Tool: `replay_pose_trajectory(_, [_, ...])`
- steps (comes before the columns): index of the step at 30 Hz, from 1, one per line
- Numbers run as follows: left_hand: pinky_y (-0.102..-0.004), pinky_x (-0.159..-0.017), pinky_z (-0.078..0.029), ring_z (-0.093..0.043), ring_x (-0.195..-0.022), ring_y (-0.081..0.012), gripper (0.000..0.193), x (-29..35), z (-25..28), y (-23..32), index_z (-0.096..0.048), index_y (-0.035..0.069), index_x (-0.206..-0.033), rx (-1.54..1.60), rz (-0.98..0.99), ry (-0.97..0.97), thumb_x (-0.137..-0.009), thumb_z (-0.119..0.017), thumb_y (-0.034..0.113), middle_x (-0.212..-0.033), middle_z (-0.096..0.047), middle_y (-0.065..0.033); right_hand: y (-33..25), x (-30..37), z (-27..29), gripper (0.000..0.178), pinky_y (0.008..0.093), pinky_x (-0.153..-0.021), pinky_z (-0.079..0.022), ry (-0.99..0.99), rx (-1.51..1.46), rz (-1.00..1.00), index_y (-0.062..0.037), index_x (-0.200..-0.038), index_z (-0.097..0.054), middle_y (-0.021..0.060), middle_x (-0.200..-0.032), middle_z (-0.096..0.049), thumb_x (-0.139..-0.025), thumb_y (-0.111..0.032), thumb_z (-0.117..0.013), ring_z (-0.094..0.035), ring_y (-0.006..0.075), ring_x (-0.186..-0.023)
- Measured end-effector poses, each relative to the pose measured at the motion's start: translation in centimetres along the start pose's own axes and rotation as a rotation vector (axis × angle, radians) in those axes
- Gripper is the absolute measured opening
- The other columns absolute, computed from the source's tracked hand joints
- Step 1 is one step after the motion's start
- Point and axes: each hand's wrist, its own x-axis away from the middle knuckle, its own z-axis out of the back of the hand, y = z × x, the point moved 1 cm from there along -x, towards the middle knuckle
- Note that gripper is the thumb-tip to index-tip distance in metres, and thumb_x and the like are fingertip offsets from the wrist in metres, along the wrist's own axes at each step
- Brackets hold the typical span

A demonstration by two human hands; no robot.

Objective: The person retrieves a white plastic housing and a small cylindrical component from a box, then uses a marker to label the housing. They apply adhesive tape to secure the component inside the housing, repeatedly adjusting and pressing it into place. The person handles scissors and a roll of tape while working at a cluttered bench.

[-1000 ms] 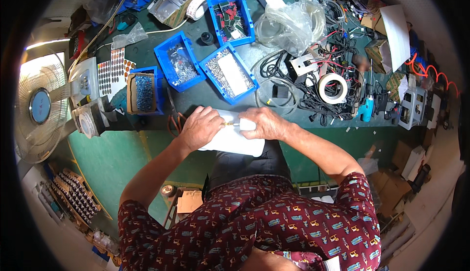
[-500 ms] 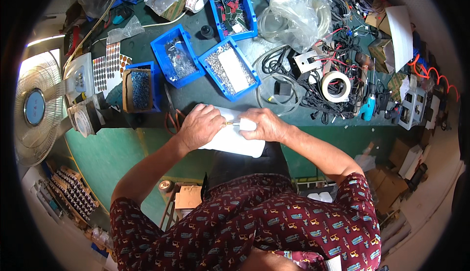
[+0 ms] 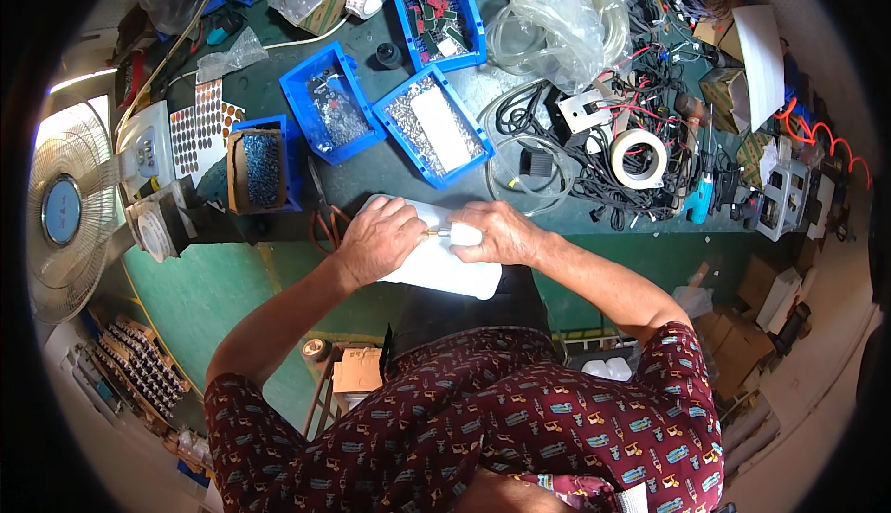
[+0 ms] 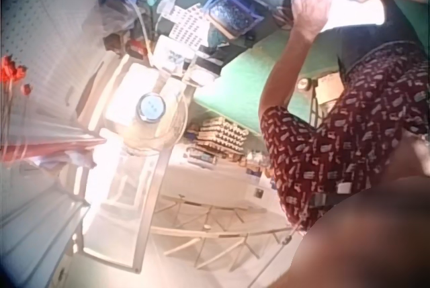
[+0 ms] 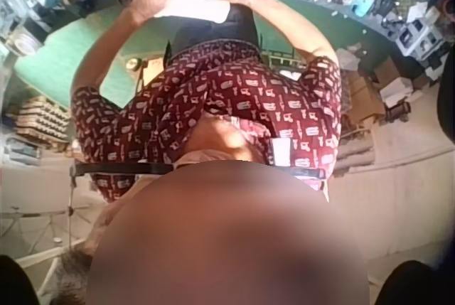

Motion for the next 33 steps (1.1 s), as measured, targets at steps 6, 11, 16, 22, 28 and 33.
replay_pose_trajectory(6, [-0.0377,-0.082,-0.044,-0.058,-0.090,-0.0237,0.011,0.1,-0.2,0.0,-0.065,0.009,-0.091,-0.004,-0.007,0.028,-0.091,-0.063,0.020,-0.086,-0.060,-0.0057,-0.2,-0.4,0.0,0.044,0.0454,-0.078,-0.056,-0.059,0.006,-0.018,0.0016,-0.108,-0.067,0.0205,-0.092,-0.067,-0.076,-0.029,-0.072,-0.067,0.0406,-0.085])
replay_pose_trajectory(11, [-0.0384,-0.084,-0.045,-0.058,-0.093,-0.0254,0.016,0.2,-0.3,0.4,-0.066,0.009,-0.096,-0.021,0.052,-0.010,-0.087,-0.068,0.022,-0.092,-0.061,-0.0066,-0.3,0.3,-0.5,0.050,0.0449,-0.086,-0.055,0.024,0.003,-0.038,0.0003,-0.114,-0.066,0.0229,-0.104,-0.068,-0.076,-0.031,-0.075,-0.067,0.0417,-0.097])
replay_pose_trajectory(16, [-0.0480,-0.103,-0.038,-0.053,-0.117,-0.0308,0.070,1.2,2.3,2.2,-0.055,0.010,-0.132,0.092,0.005,-0.039,-0.073,-0.081,0.037,-0.126,-0.057,-0.0126,-2.4,1.7,0.3,0.064,0.0440,-0.090,-0.053,0.049,0.090,-0.233,-0.0012,-0.126,-0.059,0.0231,-0.109,-0.069,-0.075,-0.034,-0.078,-0.066,0.0409,-0.103])
replay_pose_trajectory(22, [-0.0569,-0.115,-0.025,-0.048,-0.128,-0.0339,0.091,3.8,0.7,4.1,-0.044,0.011,-0.146,-0.194,0.010,-0.120,-0.068,-0.083,0.036,-0.145,-0.046,-0.0168,-1.4,3.9,-0.8,0.060,0.0443,-0.092,-0.051,0.251,0.065,-0.135,-0.0033,-0.124,-0.061,0.0194,-0.113,-0.066,-0.074,-0.030,-0.081,-0.062,0.0379,-0.108])
replay_pose_trajectory(28, [-0.0571,-0.115,-0.025,-0.049,-0.129,-0.0309,0.096,3.8,-0.9,5.3,-0.042,0.006,-0.146,-0.101,0.148,-0.016,-0.064,-0.086,0.033,-0.141,-0.052,-0.0137,-1.4,5.8,-1.6,0.054,0.0427,-0.100,-0.046,0.409,0.074,-0.006,-0.0030,-0.126,-0.064,0.0171,-0.120,-0.066,-0.078,-0.021,-0.079,-0.061,0.0362,-0.110])
replay_pose_trajectory(33, [-0.0600,-0.117,-0.019,-0.044,-0.135,-0.0323,0.103,3.0,-0.1,6.3,-0.038,0.003,-0.149,-0.129,0.165,-0.042,-0.065,-0.088,0.037,-0.146,-0.048,-0.0147,-1.7,5.6,-1.6,0.050,0.0413,-0.098,-0.049,0.395,-0.075,-0.156,-0.0002,-0.125,-0.065,0.0190,-0.117,-0.069,-0.080,-0.016,-0.077,-0.063,0.0337,-0.110])
